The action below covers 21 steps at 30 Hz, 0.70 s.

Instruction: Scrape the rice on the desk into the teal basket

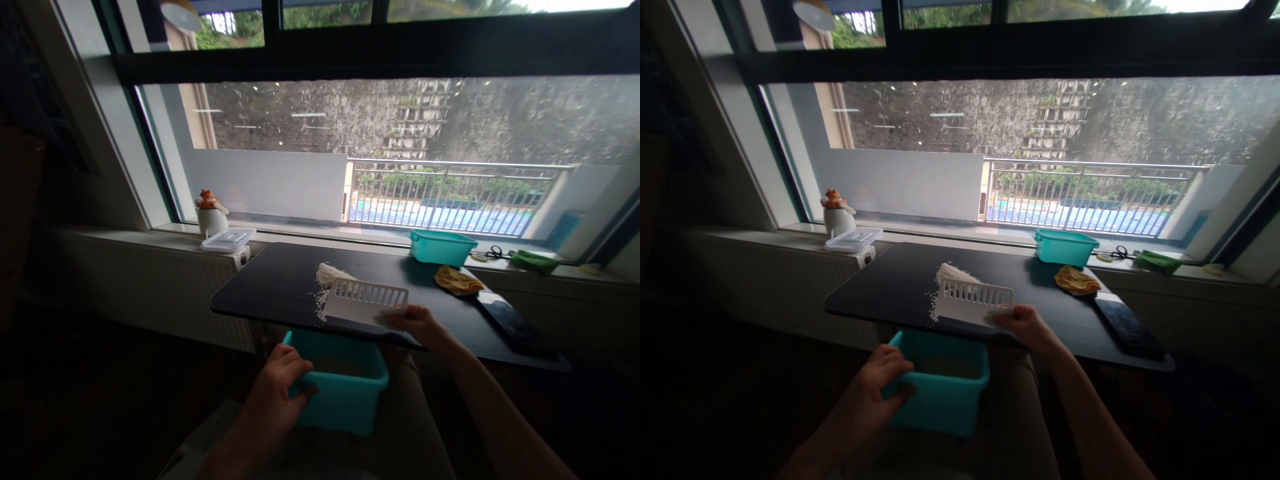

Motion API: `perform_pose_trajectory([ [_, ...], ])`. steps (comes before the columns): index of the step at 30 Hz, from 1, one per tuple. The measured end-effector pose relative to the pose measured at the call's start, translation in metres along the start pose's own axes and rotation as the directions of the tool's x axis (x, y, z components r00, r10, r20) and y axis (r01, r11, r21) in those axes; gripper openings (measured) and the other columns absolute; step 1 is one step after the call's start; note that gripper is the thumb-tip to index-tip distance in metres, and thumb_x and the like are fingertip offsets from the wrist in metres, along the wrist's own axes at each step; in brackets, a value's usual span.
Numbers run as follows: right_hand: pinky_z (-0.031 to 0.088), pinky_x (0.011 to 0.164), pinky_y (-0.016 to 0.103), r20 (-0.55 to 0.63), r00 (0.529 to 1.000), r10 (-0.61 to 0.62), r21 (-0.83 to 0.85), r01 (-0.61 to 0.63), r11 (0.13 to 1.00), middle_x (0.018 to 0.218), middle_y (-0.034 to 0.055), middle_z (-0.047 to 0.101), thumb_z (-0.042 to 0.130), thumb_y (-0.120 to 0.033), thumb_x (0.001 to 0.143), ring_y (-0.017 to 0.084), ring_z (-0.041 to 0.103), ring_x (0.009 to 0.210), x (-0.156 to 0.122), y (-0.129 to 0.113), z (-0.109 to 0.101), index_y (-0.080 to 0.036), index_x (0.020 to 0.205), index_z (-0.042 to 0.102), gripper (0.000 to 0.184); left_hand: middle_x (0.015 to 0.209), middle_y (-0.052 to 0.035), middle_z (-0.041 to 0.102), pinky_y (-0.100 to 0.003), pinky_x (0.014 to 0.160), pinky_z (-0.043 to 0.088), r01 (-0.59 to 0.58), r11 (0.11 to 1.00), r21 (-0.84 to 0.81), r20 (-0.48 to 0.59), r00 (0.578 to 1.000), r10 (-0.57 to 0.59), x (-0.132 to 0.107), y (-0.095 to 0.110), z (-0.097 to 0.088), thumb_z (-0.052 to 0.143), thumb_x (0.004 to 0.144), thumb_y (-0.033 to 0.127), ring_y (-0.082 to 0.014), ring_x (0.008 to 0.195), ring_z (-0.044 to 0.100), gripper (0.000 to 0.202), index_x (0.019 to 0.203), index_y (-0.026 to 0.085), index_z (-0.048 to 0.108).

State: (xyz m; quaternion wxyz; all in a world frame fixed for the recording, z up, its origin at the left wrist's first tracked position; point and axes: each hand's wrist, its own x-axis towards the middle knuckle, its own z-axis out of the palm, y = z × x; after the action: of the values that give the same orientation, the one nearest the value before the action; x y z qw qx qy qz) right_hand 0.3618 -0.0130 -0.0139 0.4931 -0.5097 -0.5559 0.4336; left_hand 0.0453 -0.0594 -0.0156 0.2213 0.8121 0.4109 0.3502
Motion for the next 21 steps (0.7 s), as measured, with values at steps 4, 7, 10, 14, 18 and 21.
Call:
perform_pose_trajectory([
  [4,0.053,0.085,0.041,0.006,1.0,-0.03,-0.002,0.03,1.0,0.088,0.0049,0.076,0.08,-0.044,0.058,0.027,0.069,0.086,0.009,-0.001,0.013,-0.02,0.083,0.076,0.035,0.083,-0.0024,0.062,-0.037,0.083,0.051,0.004,1.0,0.009,-0.019,1.0,-0.004,-0.001,-0.005,0.001,0.063,0.071,0.012,-0.0214,0.092,0.056,0.015,0.082,0.021,0.067],
  [7,0.053,0.085,0.039,0.038,0.999,-0.013,0.01,0.013,1.0,0.09,0.0038,0.076,0.079,-0.042,0.06,0.026,0.069,0.087,0.007,-0.003,0.016,-0.022,0.084,0.076,0.032,0.084,-0.0026,0.061,-0.038,0.084,0.051,0.003,1.0,0.015,-0.03,1.0,-0.003,-0.001,-0.008,0.002,0.063,0.071,0.011,-0.0215,0.093,0.056,0.016,0.083,0.02,0.067],
  [10,0.053,0.084,0.04,0.083,0.997,0.0,-0.008,0.001,1.0,0.09,0.0045,0.076,0.077,-0.041,0.063,0.026,0.069,0.087,0.005,-0.002,0.013,-0.02,0.085,0.076,0.03,0.086,-0.0028,0.061,-0.038,0.086,0.05,0.008,1.0,0.014,-0.02,1.0,-0.007,-0.002,-0.009,0.001,0.063,0.071,0.012,-0.0216,0.094,0.056,0.016,0.084,0.02,0.067],
  [14,0.052,0.085,0.042,0.034,0.999,-0.034,-0.013,0.035,0.999,0.089,0.0047,0.076,0.078,-0.042,0.061,0.026,0.069,0.086,0.011,0.002,0.011,-0.019,0.085,0.076,0.034,0.086,-0.0031,0.061,-0.039,0.086,0.05,0.012,1.0,0.019,-0.022,1.0,-0.011,-0.001,-0.007,0.0,0.063,0.071,0.011,-0.0216,0.094,0.056,0.016,0.084,0.02,0.067],
  [18,0.052,0.085,0.043,-0.021,0.999,-0.042,-0.014,0.042,0.999,0.086,0.0049,0.076,0.079,-0.044,0.059,0.027,0.069,0.083,0.019,0.004,0.018,-0.019,0.082,0.076,0.035,0.086,-0.003,0.06,-0.037,0.084,0.05,0.02,1.0,0.021,-0.003,1.0,-0.02,0.0,-0.005,-0.001,0.062,0.071,0.01,-0.0214,0.094,0.055,0.016,0.083,0.02,0.066],
  [21,0.052,0.086,0.041,0.002,1.0,-0.027,-0.002,0.027,1.0,0.089,0.0048,0.076,0.079,-0.044,0.059,0.026,0.069,0.085,0.017,0.002,0.022,-0.02,0.084,0.076,0.035,0.089,-0.0034,0.06,-0.037,0.085,0.05,0.027,0.999,0.019,0.007,1.0,-0.027,0.0,-0.006,-0.001,0.062,0.072,0.01,-0.0213,0.095,0.054,0.016,0.084,0.02,0.066],
])
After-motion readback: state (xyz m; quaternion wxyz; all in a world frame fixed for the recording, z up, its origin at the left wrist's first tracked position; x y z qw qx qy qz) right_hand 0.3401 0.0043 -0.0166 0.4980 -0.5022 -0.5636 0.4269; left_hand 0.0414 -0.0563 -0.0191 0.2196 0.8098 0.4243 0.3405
